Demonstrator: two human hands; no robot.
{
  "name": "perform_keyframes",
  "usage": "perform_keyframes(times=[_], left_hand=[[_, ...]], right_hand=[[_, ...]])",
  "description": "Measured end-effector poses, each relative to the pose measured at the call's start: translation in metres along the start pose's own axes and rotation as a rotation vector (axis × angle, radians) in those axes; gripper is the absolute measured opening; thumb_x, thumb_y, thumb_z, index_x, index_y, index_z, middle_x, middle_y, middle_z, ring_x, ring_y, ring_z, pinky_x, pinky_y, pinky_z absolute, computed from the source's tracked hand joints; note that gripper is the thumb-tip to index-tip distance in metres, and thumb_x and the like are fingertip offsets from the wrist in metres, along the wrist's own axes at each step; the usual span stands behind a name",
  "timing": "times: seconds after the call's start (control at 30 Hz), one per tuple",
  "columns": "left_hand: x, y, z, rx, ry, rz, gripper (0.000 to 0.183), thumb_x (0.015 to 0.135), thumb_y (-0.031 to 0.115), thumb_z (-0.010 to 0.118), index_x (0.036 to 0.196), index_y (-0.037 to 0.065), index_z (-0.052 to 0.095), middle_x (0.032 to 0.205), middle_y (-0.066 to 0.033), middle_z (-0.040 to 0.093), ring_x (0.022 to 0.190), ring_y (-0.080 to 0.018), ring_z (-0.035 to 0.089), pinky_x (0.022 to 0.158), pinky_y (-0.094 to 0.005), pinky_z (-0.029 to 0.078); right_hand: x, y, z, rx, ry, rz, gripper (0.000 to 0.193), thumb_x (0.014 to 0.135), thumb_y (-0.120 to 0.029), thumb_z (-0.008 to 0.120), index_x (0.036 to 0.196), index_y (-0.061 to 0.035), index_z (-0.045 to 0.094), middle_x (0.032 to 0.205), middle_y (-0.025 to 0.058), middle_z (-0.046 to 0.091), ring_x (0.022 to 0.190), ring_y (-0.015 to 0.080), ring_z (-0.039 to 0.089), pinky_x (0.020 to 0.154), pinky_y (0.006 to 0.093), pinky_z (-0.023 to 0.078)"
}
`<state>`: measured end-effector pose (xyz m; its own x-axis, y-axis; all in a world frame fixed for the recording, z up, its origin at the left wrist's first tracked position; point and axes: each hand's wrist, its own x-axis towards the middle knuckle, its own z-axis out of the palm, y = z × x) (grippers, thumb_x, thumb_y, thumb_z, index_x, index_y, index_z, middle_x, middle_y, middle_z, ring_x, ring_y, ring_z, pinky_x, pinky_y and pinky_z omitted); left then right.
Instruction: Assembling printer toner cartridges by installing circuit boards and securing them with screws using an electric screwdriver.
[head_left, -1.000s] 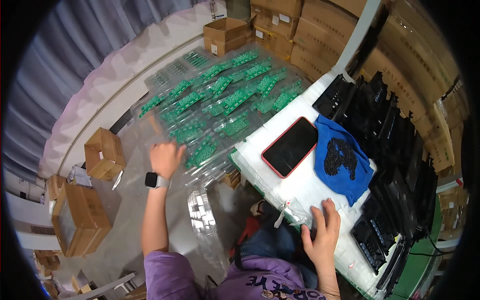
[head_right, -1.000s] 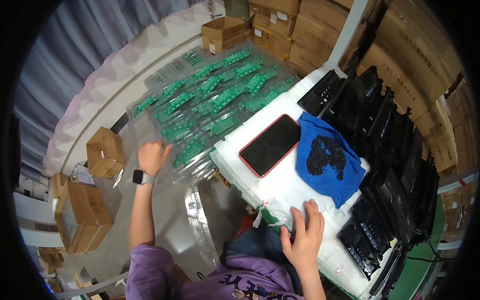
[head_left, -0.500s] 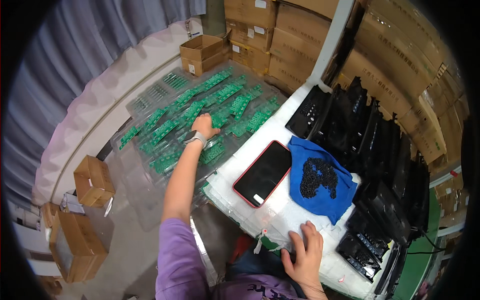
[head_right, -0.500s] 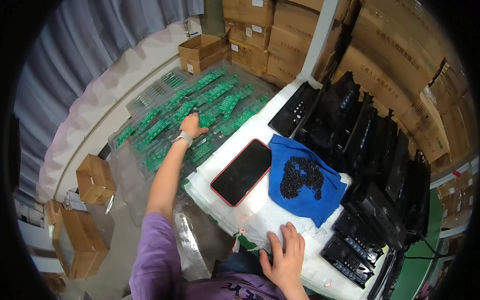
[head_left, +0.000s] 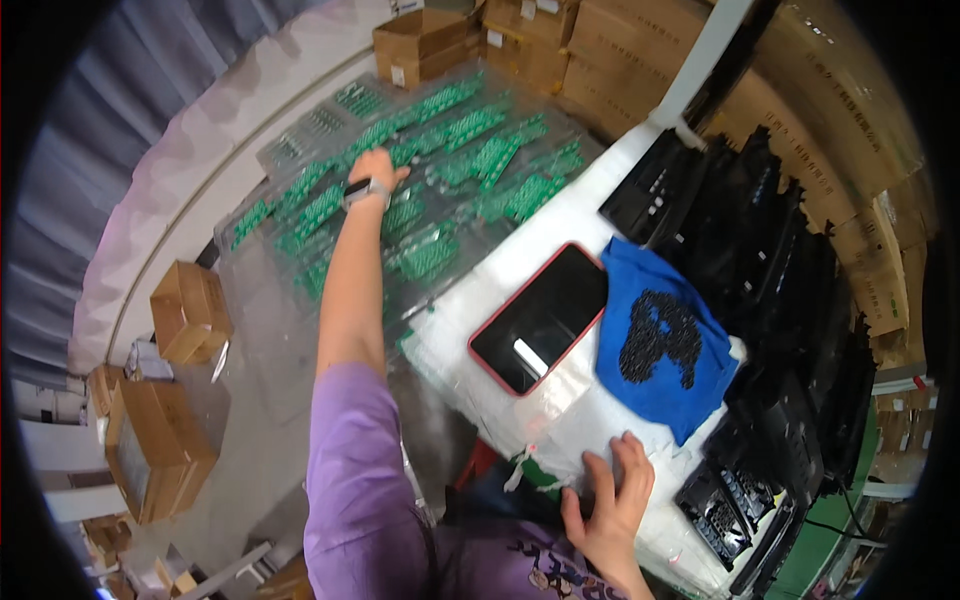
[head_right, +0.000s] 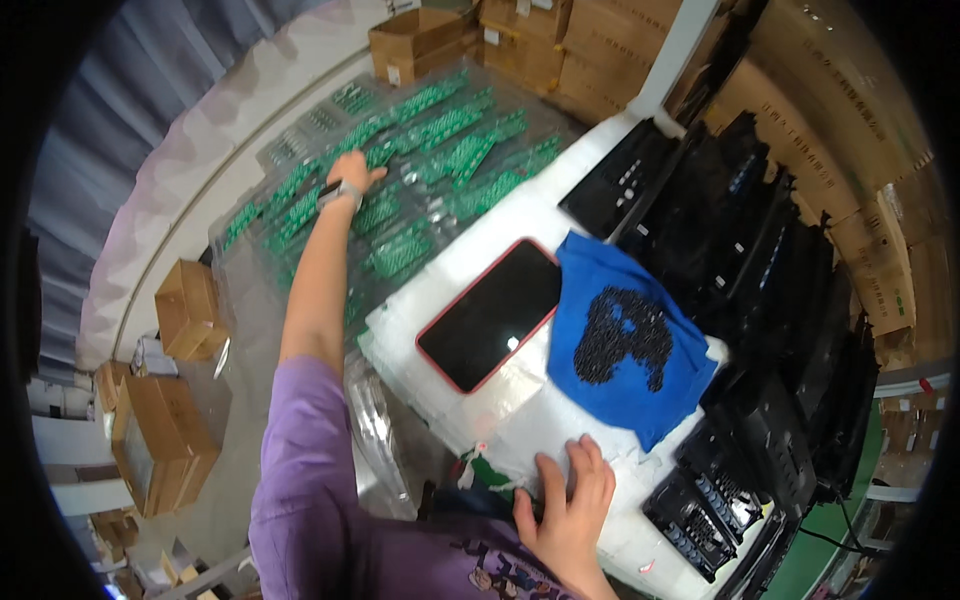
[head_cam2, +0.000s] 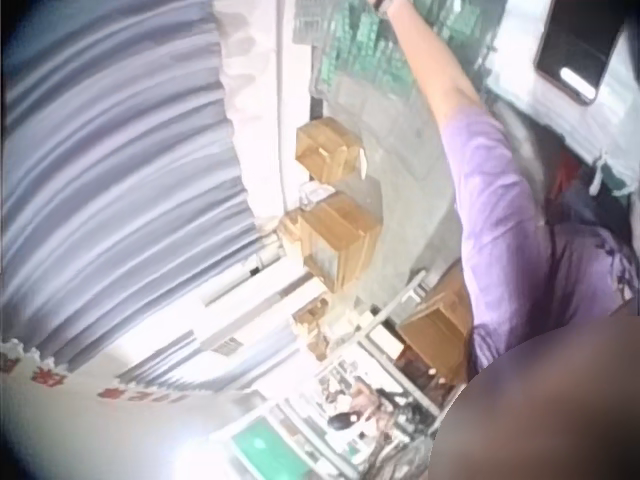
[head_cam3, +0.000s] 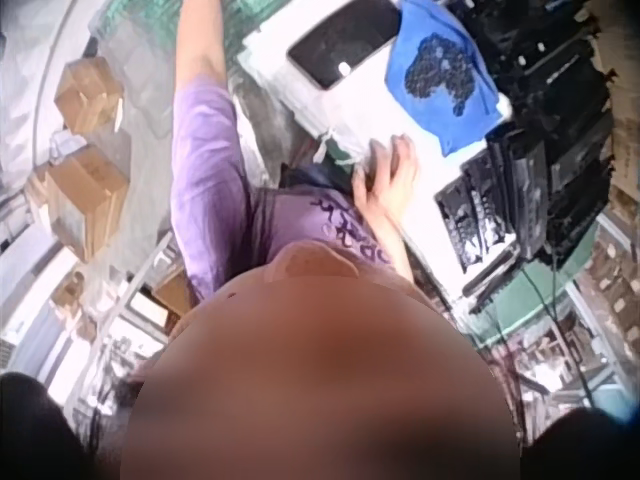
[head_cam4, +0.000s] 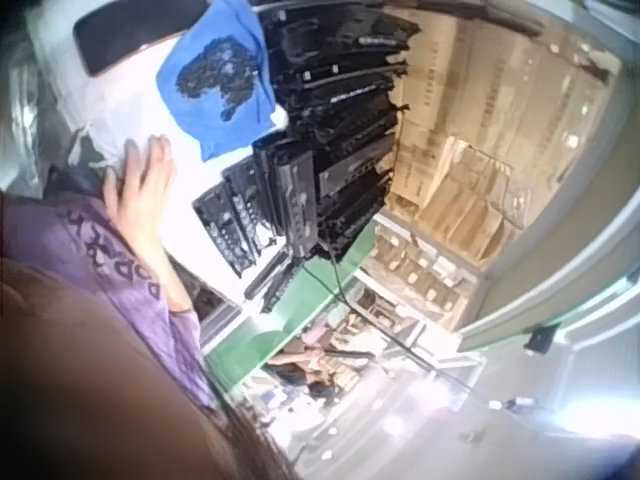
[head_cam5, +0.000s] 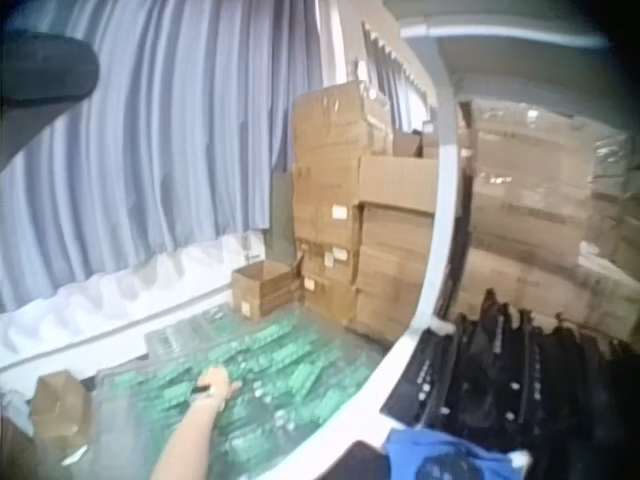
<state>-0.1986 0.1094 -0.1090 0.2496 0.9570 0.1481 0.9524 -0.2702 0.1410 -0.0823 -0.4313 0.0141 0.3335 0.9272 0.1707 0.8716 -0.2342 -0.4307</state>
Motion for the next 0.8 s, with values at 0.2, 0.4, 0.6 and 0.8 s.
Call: perform_keyframes(times=[0.2,0.4,0.6,0.8], left_hand=[[0.0,0.009,-0.026,0.162,-0.116,0.127,0.035,0.073,0.024,0.07,0.099,0.002,0.063,0.099,-0.0199,0.064,0.091,-0.0344,0.063,0.08,-0.0415,0.052],[0.001,-0.014,-0.039,0.106,0.1,0.166,0.026,0.074,0.014,0.062,0.094,-0.003,0.061,0.094,-0.0264,0.063,0.09,-0.0396,0.062,0.081,-0.0471,0.049],[-0.072,-0.032,-0.132,-0.78,0.367,0.058,0.034,0.071,0.018,0.072,0.094,-0.004,0.06,0.078,-0.0114,0.066,0.068,-0.0206,0.063,0.061,-0.0343,0.048],[-0.258,0.051,-0.205,-1.52,0.051,0.127,0.033,0.079,0.004,0.066,0.111,0.0,0.055,0.095,0.0002,0.058,0.08,-0.0085,0.054,0.071,-0.0231,0.044]], right_hand=[[0.005,0.003,0.002,-0.015,0.038,-0.019,0.042,0.066,-0.017,0.066,0.103,-0.0008,0.058,0.116,0.023,0.045,0.114,0.0429,0.043,0.09,0.0507,0.035],[0.003,0.008,0.002,0.013,0.079,-0.063,0.041,0.064,-0.014,0.066,0.102,-0.0007,0.058,0.115,0.0225,0.046,0.113,0.0427,0.043,0.09,0.0498,0.036],[-0.004,0.009,0.005,0.039,0.17,-0.09,0.037,0.066,-0.012,0.066,0.1,-0.0011,0.058,0.114,0.0205,0.047,0.112,0.0388,0.045,0.09,0.0462,0.037],[-0.035,0.021,-0.002,0.384,0.428,-0.145,0.036,0.067,-0.005,0.068,0.101,-0.0017,0.058,0.11,0.0174,0.053,0.103,0.0336,0.054,0.085,0.0395,0.043]])
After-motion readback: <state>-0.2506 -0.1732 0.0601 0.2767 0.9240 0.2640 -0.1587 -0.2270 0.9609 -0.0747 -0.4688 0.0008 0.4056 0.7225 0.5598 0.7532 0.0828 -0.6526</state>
